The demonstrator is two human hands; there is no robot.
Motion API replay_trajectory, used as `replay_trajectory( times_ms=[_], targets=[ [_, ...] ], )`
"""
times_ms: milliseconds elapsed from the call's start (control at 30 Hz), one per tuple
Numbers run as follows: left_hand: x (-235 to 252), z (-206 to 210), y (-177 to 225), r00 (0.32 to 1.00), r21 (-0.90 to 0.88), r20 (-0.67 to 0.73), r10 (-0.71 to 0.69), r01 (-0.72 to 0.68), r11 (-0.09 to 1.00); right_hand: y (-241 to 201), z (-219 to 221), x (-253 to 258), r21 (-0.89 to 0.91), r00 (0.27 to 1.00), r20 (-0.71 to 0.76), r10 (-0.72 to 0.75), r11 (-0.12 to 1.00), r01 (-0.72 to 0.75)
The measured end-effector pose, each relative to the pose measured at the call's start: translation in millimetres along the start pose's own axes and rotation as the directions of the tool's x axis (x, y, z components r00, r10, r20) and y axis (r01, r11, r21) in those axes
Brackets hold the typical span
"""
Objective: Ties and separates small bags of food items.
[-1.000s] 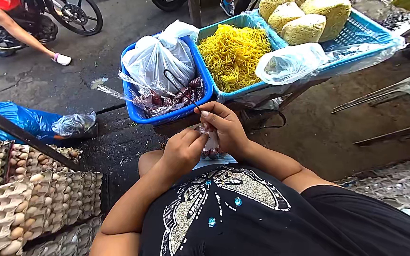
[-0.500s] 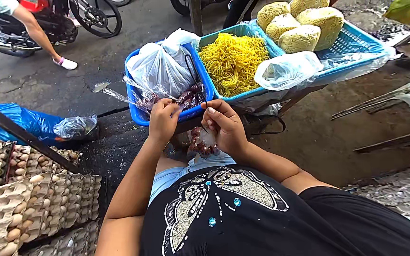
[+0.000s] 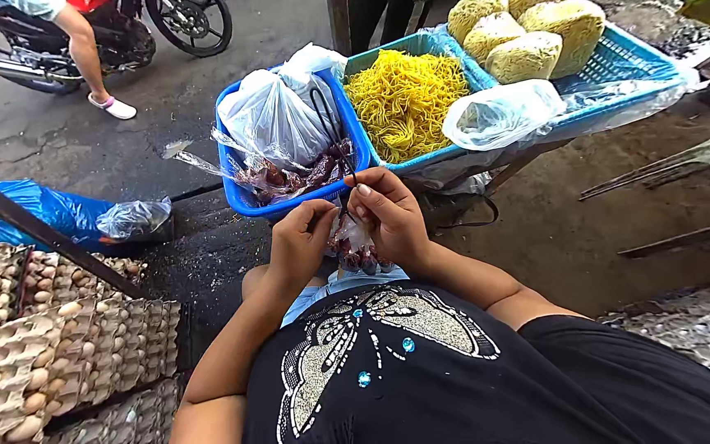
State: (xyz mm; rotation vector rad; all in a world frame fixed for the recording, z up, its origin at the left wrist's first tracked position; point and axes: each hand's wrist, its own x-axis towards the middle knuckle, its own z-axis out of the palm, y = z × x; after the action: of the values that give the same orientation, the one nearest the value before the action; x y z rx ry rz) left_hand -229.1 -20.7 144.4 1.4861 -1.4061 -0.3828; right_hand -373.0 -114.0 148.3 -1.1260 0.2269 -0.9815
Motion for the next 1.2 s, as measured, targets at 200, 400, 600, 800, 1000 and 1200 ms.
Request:
replay_trajectory(
  times_ms=[200,400,600,800,1000,1200],
  targets=[
    [-3,11,1,0.997,-0.08,0.062,-0.045,0.05,0.996,2,-1,-2,-0.071,0.999,-0.025,0.045,0.996,-0.047],
    [-2,18,-6,0.959,0.253,0.06,0.276,-0.282,0.925,1,-3,-2,-0.106,0.998,-0.041,0.053,0.993,-0.057],
    [-2,15,-7,0.772,0.416,0.281,0.571,-0.634,0.652,1,-1,-3,-0.012,0.964,-0.17,0.207,0.977,-0.212],
    [-13,13,-6,0.725,0.235,0.409,0.554,-0.67,0.704,8,5,-4,0.07,0.943,-0.196,0.268,0.963,-0.259],
    [-7,2,-29,0.887,0.297,0.172,0.428,-0.461,0.836,7,0,0,0.078,0.985,-0.131,0.114,0.991,-0.104],
    [34,-53,-82,0.92,0.645,0.203,-0.336,0.133,0.752,5,-3,-4,0.035,0.997,-0.059,0.044,0.999,-0.042]
  ],
)
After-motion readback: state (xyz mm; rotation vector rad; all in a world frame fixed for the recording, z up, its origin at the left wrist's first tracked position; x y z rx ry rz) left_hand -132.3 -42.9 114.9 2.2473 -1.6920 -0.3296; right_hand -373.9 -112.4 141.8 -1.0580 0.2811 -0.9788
